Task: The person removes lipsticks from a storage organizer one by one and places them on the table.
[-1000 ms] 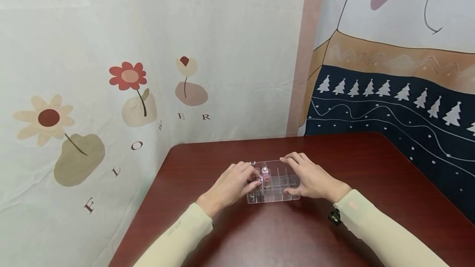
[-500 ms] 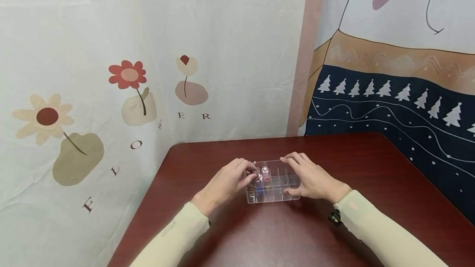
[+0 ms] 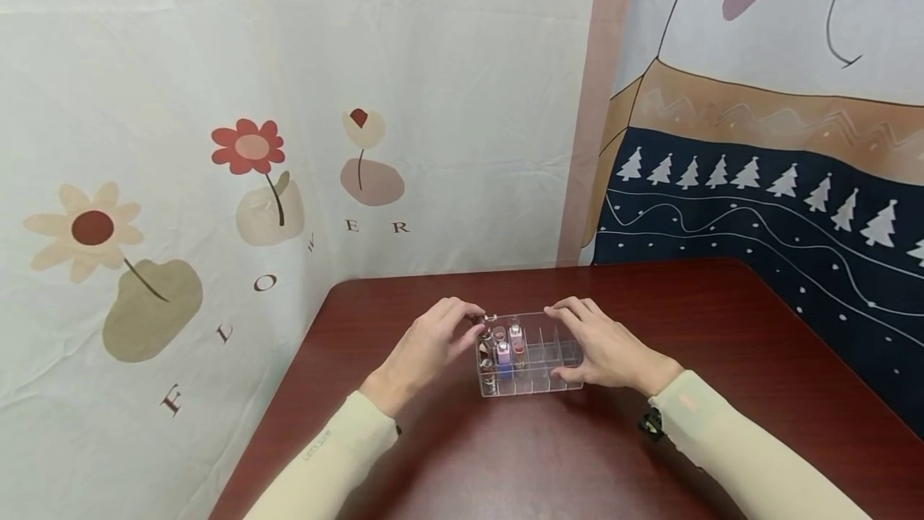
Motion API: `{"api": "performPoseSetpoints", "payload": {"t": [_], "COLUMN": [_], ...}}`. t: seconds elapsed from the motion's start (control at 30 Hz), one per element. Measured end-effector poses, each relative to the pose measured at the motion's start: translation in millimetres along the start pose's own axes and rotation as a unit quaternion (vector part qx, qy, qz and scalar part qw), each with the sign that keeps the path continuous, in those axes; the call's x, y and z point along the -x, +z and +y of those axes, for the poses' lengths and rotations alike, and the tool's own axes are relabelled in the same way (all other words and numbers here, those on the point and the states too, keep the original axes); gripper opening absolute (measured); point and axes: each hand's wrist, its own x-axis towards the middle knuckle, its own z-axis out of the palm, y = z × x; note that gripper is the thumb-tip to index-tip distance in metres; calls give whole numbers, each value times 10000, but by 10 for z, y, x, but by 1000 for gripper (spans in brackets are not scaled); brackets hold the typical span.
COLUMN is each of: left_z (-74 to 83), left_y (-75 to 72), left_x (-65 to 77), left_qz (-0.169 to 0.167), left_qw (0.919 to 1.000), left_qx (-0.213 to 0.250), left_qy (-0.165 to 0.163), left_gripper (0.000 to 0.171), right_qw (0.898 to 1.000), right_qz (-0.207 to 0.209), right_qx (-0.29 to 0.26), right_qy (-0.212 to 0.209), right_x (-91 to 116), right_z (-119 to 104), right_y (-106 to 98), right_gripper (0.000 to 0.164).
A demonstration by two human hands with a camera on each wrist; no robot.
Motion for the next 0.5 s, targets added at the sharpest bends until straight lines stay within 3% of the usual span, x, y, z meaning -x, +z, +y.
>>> {"api": "performPoseSetpoints", "payload": {"t": [0.5], "left_z": [-173], "left_y": [-83], "left_x": [25], "left_qz": [497], "left_qw": [9981], "left_qx": [-223], "left_qy": [-284], "left_gripper": [22], "right_qw": [9999], "right_qz": [-55], "right_qx": [-64], "right_qy": [75], "right_x": [-3], "right_z": [-9], "right_y": [4], "right_gripper": [101]}}
